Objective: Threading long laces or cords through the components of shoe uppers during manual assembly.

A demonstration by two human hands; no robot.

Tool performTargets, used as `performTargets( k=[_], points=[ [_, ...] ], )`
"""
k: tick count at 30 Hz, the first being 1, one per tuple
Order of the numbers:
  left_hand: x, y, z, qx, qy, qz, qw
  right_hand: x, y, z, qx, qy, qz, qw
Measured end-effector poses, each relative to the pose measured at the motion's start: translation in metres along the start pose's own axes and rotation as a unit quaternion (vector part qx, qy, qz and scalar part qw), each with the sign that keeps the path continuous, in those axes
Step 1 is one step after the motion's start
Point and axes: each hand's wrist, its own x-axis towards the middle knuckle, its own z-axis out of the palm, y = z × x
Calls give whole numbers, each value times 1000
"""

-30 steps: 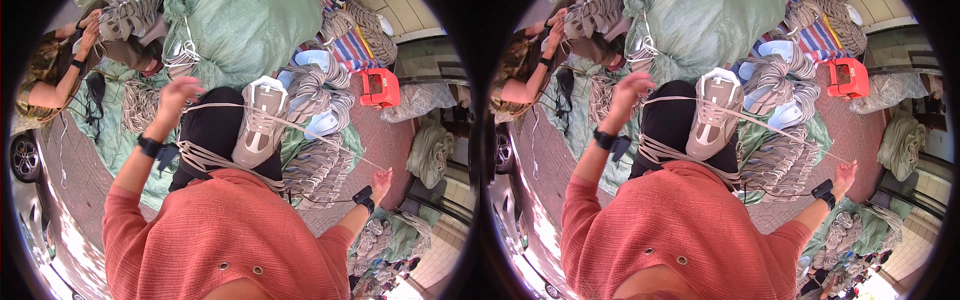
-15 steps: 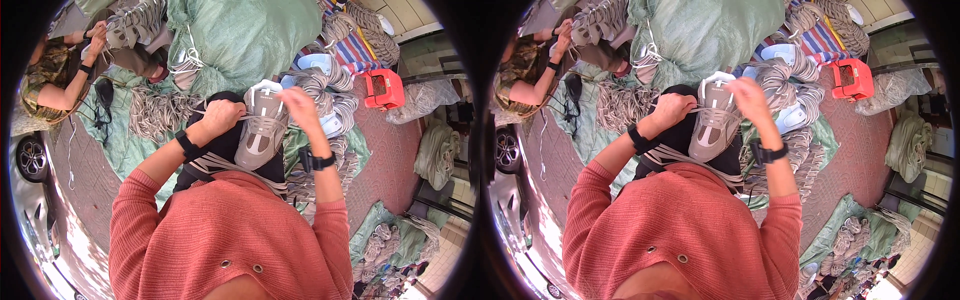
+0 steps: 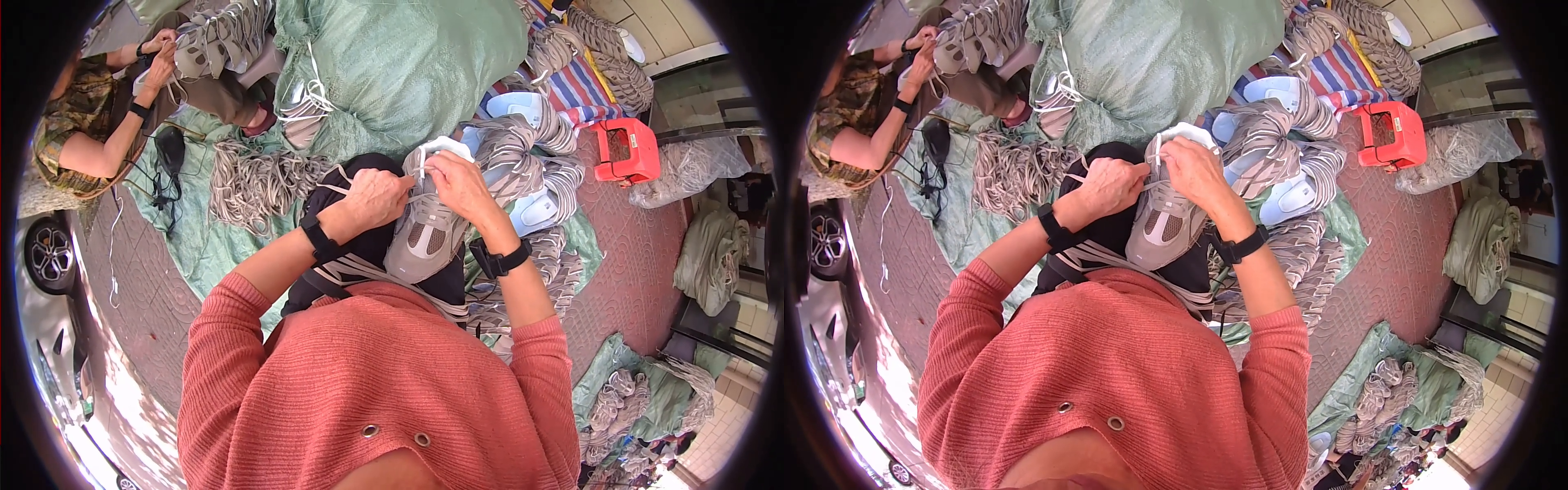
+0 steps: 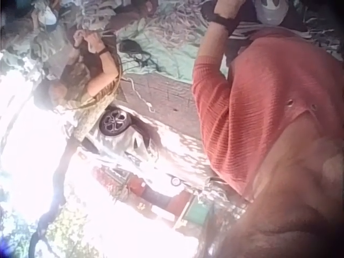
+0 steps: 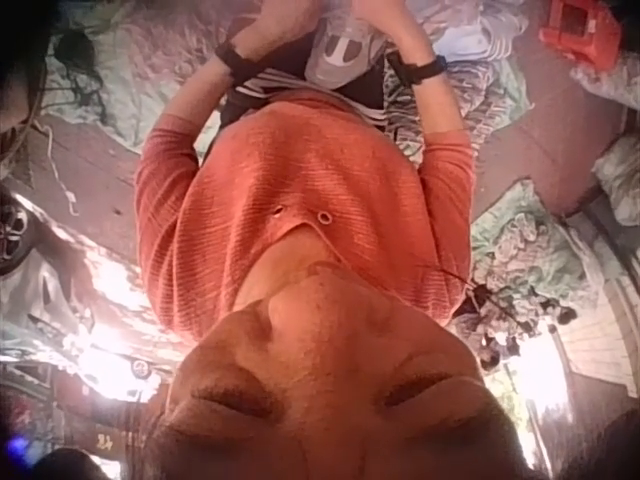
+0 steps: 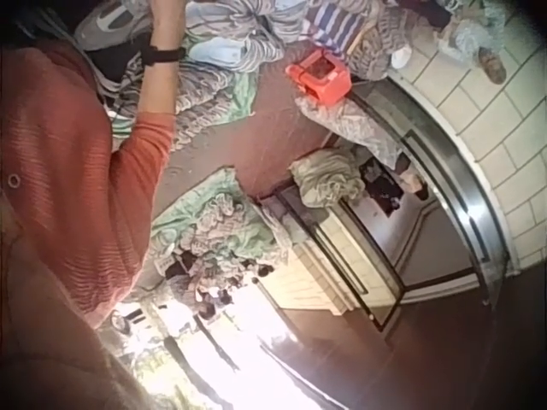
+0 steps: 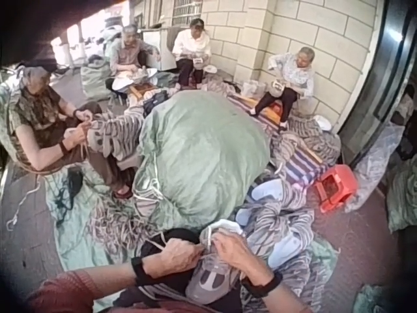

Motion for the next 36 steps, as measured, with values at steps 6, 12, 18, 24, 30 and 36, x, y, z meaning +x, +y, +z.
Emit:
performTargets(
  k=[6,12,18,24,30,36],
  points=[
    [10,-3,-6,-47,-51,2,998,1,3,0,3,-13,3,1000],
    [22,-6,-6,2,-145,-29,989,1,5,4,-15,-37,-31,999],
    [26,-40,24,-545,-174,35,819,-6,7,5,9,-33,-40,999],
    [27,-25,27,-434,-225,-162,857,-14,9,10,9,-55,19,998],
    [17,-19,28,-146,14,-40,988,-8,13,18,-29,-46,-41,998],
    [3,-13,-35,-141,57,107,983,11,5,-16,408,-191,153,879]
  ],
)
